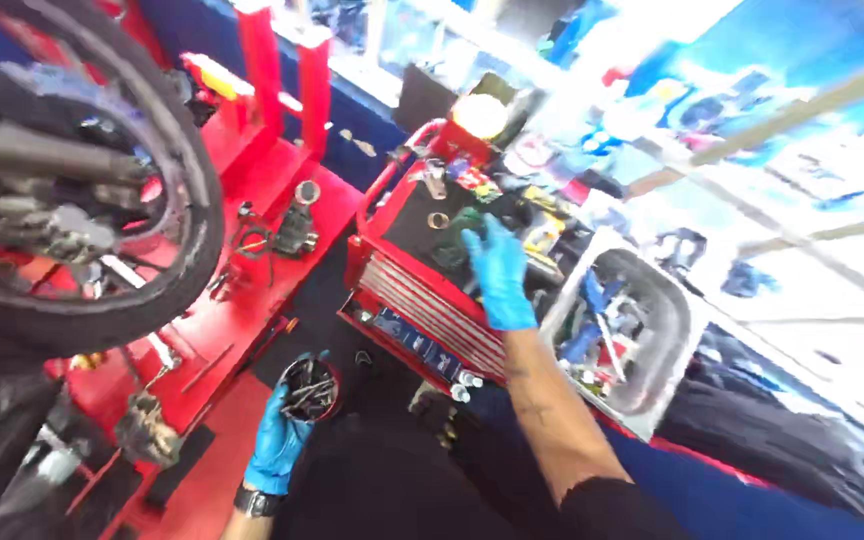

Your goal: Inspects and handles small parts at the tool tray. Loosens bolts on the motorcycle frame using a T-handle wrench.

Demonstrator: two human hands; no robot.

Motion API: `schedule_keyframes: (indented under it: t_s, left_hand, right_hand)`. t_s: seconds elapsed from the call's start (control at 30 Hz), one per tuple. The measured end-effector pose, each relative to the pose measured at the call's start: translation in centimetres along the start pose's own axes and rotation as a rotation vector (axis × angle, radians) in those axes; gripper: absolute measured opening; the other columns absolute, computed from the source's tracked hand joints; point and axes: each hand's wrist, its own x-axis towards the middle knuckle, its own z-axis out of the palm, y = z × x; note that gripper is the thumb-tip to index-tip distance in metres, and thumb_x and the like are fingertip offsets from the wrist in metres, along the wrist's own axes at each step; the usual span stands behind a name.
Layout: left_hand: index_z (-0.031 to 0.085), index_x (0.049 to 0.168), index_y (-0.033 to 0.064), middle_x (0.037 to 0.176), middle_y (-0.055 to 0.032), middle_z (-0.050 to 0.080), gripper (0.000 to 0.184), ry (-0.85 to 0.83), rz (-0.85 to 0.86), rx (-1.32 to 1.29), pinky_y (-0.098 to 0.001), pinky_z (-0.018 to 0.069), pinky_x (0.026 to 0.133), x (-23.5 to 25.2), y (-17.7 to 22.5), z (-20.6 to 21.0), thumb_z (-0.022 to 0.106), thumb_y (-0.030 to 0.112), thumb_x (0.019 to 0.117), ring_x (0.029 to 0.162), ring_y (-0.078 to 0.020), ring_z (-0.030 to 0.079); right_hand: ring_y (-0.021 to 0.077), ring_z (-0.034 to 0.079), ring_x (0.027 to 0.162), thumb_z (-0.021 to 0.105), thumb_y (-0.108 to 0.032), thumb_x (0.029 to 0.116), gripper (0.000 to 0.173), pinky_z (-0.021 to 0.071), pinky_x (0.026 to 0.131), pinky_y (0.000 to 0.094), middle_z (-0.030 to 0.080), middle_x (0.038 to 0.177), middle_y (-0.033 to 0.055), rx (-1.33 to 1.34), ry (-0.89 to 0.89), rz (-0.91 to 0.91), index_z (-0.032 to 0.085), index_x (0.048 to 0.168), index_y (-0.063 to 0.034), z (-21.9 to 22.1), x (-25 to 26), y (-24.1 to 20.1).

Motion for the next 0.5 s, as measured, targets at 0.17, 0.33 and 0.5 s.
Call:
schedule_keyframes:
  t_s: [0.17,0.33,0.5]
  left_hand:
    - [0.062,0.136,0.0134,0.131,-0.0101,0.068,0.053,-0.078,0.168,-0.011,-0.0354,0.0606,0.092,1.7,0.4,3.2,0.069,0.044,0.0935,0.114,-0.0194,0.069]
    - [0.062,0.135,0.0108,0.130,-0.0081,0.068,0.061,-0.007,0.290,0.103,-0.0371,0.0585,0.096,2.4,1.9,5.6,0.061,0.058,0.0957,0.117,-0.0183,0.067]
    - [0.061,0.136,0.0060,0.134,-0.0100,0.065,0.060,-0.011,0.375,0.099,-0.0388,0.0542,0.103,2.1,3.1,5.0,0.059,0.054,0.0990,0.122,-0.0193,0.063]
  right_hand:
    - [0.0244,0.056,0.136,0.032,-0.042,0.1117,0.061,0.0484,0.114,0.0434,0.057,0.147,0.0168,0.951,-0.504,-0.453,0.053,0.143,0.0059,3.6,-10.3,-8.8]
    - [0.0293,0.047,0.142,0.038,-0.078,0.0949,0.101,0.0377,0.121,0.0449,0.053,0.147,0.0244,1.221,-0.465,-0.639,0.051,0.140,0.0110,5.6,-17.0,-16.2]
    - [0.0266,0.041,0.146,0.085,-0.068,0.0665,0.124,0.0340,0.124,0.0422,0.045,0.153,0.0234,0.998,-0.521,-0.916,0.033,0.153,0.0033,5.6,-16.0,-16.6]
